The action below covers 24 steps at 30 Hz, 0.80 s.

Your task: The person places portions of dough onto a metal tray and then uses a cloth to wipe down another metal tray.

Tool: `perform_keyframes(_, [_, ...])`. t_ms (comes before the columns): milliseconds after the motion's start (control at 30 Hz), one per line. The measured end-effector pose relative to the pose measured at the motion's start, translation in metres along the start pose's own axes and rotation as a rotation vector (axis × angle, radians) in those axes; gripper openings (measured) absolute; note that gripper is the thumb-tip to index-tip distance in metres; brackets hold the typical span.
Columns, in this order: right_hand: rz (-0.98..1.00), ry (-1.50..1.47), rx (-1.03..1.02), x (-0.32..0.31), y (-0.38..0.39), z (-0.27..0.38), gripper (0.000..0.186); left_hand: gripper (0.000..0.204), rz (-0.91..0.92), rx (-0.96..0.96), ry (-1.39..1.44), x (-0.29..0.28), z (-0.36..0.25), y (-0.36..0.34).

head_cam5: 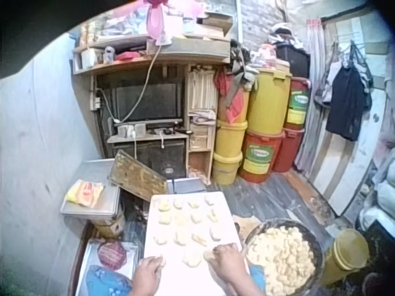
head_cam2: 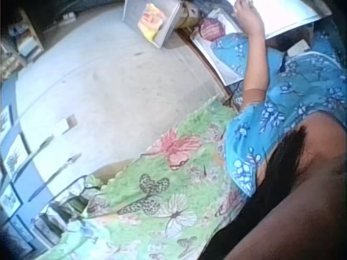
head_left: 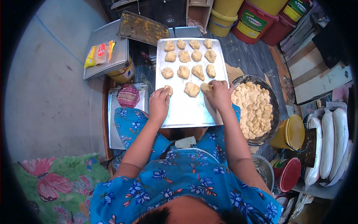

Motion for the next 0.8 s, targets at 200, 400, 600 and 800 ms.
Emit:
perform_keyframes(200, [0.012,0.036,-0.147,0.017,-0.001,0.046,0.039,0.028,-0.010,0.040,0.019,-0.001,-0.007,-0.004])
perform_keyframes(400, [-0.013,-0.060,-0.142,0.028,-0.001,0.066,0.028,0.029,0.004,-0.009,-0.047,0.000,-0.012,-0.006])
perform_keyframes(600, [-0.168,-0.003,-0.027,-0.001,0.009,0.005,0.030,0.037,0.094,0.290,-0.077,0.007,-0.057,-0.025])
perform_keyframes(800, [-0.126,-0.322,0.000,0.008,0.008,0.007,0.029,0.036,0.214,0.226,-0.217,0.032,-0.064,-0.037])
Point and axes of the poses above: each hand's wrist, its own y-axis away from the middle knuckle, its own x-axis out of the palm, z = x × y, the point moved 5 cm from there along -y, towards the middle knuckle, and after that the axes turned 7 degrees about x, right-handed, at the moved point
